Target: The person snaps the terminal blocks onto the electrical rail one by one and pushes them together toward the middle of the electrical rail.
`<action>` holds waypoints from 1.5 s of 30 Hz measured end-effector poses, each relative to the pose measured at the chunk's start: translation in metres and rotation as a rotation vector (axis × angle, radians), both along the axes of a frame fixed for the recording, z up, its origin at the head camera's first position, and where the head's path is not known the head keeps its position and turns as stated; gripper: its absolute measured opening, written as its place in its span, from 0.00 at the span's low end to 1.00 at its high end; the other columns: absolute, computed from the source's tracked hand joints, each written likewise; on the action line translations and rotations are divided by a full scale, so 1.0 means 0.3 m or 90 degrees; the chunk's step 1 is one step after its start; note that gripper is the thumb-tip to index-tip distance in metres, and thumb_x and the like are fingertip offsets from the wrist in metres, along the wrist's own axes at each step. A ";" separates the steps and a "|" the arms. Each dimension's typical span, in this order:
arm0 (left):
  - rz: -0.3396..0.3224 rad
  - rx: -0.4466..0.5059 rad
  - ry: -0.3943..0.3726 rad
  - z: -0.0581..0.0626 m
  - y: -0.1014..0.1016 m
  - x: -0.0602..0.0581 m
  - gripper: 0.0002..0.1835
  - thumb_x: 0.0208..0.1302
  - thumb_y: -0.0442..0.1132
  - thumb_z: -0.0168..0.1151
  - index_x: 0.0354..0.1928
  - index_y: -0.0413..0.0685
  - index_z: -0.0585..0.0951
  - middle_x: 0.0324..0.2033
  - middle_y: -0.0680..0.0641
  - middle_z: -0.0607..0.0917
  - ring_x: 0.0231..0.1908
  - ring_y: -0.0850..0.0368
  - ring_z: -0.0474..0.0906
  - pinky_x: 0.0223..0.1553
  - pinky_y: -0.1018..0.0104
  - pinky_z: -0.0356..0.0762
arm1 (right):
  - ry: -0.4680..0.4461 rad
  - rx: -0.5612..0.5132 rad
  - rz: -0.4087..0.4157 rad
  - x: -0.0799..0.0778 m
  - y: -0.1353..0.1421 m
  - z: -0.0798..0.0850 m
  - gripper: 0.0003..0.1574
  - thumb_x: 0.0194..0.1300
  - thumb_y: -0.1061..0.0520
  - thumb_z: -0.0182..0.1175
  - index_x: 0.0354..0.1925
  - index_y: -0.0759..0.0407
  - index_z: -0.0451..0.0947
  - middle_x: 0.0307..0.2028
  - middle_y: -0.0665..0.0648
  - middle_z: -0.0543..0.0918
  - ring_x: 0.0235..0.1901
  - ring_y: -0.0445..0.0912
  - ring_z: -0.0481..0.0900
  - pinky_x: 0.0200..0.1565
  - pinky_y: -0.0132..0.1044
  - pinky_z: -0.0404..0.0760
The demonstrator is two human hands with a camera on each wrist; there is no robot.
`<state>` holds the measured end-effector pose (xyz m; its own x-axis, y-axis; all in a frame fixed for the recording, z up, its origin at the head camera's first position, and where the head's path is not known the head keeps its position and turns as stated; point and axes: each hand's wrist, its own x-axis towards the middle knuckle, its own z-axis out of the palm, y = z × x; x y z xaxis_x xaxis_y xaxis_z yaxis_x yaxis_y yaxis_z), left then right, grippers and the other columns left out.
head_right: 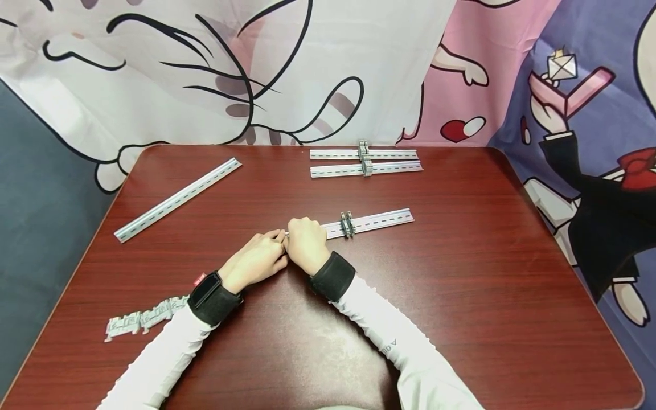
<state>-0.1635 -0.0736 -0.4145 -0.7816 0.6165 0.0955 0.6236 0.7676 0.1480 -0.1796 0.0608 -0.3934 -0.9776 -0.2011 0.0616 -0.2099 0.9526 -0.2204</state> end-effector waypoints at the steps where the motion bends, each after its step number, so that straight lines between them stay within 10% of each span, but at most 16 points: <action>1: 0.000 0.000 -0.001 -0.001 0.000 0.000 0.06 0.57 0.37 0.58 0.29 0.42 0.81 0.46 0.39 0.83 0.50 0.43 0.79 0.45 0.48 0.77 | 0.007 0.001 -0.004 0.001 -0.002 -0.007 0.15 0.56 0.52 0.66 0.18 0.57 0.76 0.25 0.62 0.86 0.27 0.59 0.85 0.23 0.51 0.80; 45: -0.003 -0.019 0.050 -0.009 0.003 -0.002 0.11 0.60 0.41 0.61 0.25 0.41 0.79 0.34 0.42 0.81 0.40 0.46 0.78 0.37 0.54 0.76 | -0.096 0.045 -0.083 -0.085 0.130 0.035 0.12 0.47 0.54 0.70 0.17 0.55 0.76 0.32 0.62 0.87 0.35 0.61 0.85 0.33 0.53 0.81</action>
